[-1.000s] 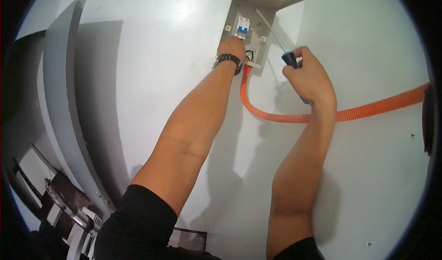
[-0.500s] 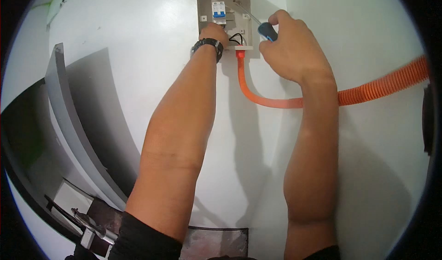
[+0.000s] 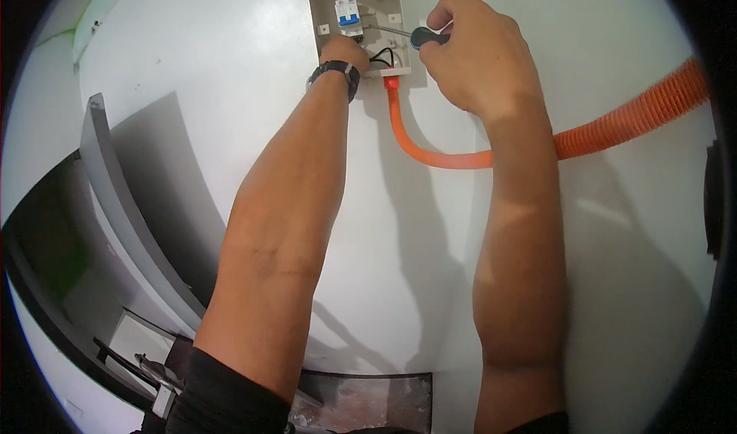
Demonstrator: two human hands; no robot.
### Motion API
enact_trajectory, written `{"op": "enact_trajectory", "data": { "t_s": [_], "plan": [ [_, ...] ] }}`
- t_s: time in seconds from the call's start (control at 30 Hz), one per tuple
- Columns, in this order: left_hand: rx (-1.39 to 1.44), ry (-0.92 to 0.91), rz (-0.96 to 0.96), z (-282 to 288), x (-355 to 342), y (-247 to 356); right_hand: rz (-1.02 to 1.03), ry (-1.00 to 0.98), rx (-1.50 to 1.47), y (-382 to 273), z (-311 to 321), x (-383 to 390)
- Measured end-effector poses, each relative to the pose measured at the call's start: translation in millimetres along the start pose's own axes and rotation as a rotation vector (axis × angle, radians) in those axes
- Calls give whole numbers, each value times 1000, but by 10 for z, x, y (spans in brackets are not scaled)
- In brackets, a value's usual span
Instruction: The person wires an electrical junction box using pliers to strip and trim black and white wires, then secures them into a breaker switch with a screwdriver before closing the box cover.
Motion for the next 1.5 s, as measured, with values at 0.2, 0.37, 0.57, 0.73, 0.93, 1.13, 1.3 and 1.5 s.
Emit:
{"op": "enact_trajectory", "data": {
  "t_s": [0.2, 0.37, 0.57, 0.73, 0.93, 1.13, 1.3, 1.5],
  "plan": [
    [133, 1, -5, -35, 160, 164, 60, 155, -62, 78, -66, -35],
    [151, 45, 21, 39, 143, 111, 79, 198, -143, -78, -4, 19],
    [269, 49, 73, -7, 178, 121, 165, 291, -137, -115, -50, 3],
    [243, 93, 9, -19, 137, 33, 167, 262, -140, -204, -64, 9],
    [282, 106, 47, -20, 223, 113, 174, 272, -121, -190, -98, -63],
    [221, 68, -12, 29, 253, 115, 188, 268, -128, -209, -100, -79],
    [217, 93, 15, 33, 246, 75, 186, 304, -149, -207, -67, -93],
    [172, 98, -2, 31, 236, 82, 177, 267, -136, -239, -82, -129]
  ]
}}
Point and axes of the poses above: each hand's wrist, its own x-axis away from the middle knuckle, its own z-axis out of the back of the hand, y = z × x, the point moved 3 cm from there along -x, towards the middle knuckle, and after that the axes turned 6 degrees about x, right-handed, at the moved point
